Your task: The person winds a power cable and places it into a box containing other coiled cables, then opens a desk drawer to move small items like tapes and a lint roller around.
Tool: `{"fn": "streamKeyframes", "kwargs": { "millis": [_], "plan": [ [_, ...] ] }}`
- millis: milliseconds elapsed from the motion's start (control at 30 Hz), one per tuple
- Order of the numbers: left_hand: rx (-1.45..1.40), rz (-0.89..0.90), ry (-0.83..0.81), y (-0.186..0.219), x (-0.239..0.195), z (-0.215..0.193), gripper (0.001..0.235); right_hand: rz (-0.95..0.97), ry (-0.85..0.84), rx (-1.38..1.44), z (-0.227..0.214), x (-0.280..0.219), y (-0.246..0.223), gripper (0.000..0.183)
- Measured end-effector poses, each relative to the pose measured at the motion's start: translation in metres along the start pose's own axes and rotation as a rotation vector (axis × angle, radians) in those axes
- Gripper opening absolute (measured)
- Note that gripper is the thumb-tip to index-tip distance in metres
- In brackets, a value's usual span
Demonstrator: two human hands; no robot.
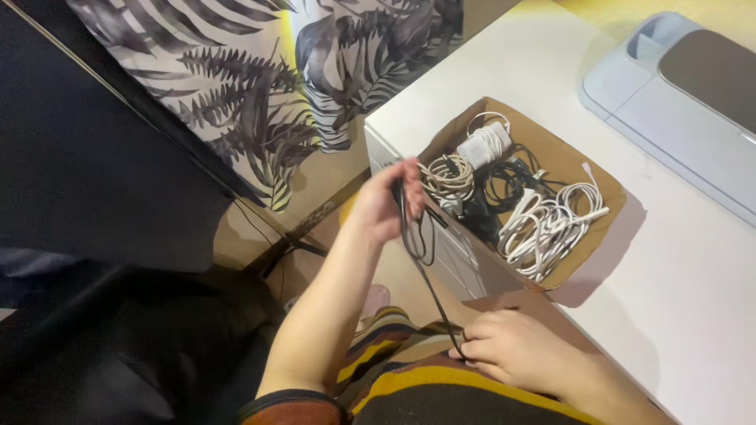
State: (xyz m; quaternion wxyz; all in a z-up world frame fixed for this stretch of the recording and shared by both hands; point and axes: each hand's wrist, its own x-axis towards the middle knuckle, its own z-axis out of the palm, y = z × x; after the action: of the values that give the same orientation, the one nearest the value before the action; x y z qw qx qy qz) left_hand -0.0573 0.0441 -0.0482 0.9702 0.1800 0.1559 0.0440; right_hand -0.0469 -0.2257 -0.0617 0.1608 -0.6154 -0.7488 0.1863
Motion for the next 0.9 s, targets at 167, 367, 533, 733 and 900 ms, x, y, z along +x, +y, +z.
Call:
{"fn": "streamKeyframes", "kwargs": {
  "millis": [167, 367, 533, 733, 900],
  "plan": [
    [0.049, 0.105, 0.008, 0.016, 0.017, -0.003, 0.021, 0.522, -0.367, 0.146, 0.036, -0.01, 0.047, 0.024],
    [1.082, 0.101, 0.08, 0.036, -0.026, 0.017, 0.046, 0.611, 0.293, 0.882, 0.016, -0.063, 0.079, 0.025],
    [2.471, -0.2, 0.226, -0.014, -0.061, 0.041, 0.051, 0.504, 0.66, 1.183, -0.04, -0.044, 0.06, 0.029],
    [2.04, 0.797, -0.46, -0.046, -0.08, 0.092, 0.061, 0.3, 0.575, 1.394, -0.061, -0.005, 0.031, 0.06],
    [1.919, 0.447, -0.563, -0.031, -0.097, 0.11, 0.03, 0.147, 0.149, 1.526, -0.046, -0.023, 0.039, 0.047]
  ]
}}
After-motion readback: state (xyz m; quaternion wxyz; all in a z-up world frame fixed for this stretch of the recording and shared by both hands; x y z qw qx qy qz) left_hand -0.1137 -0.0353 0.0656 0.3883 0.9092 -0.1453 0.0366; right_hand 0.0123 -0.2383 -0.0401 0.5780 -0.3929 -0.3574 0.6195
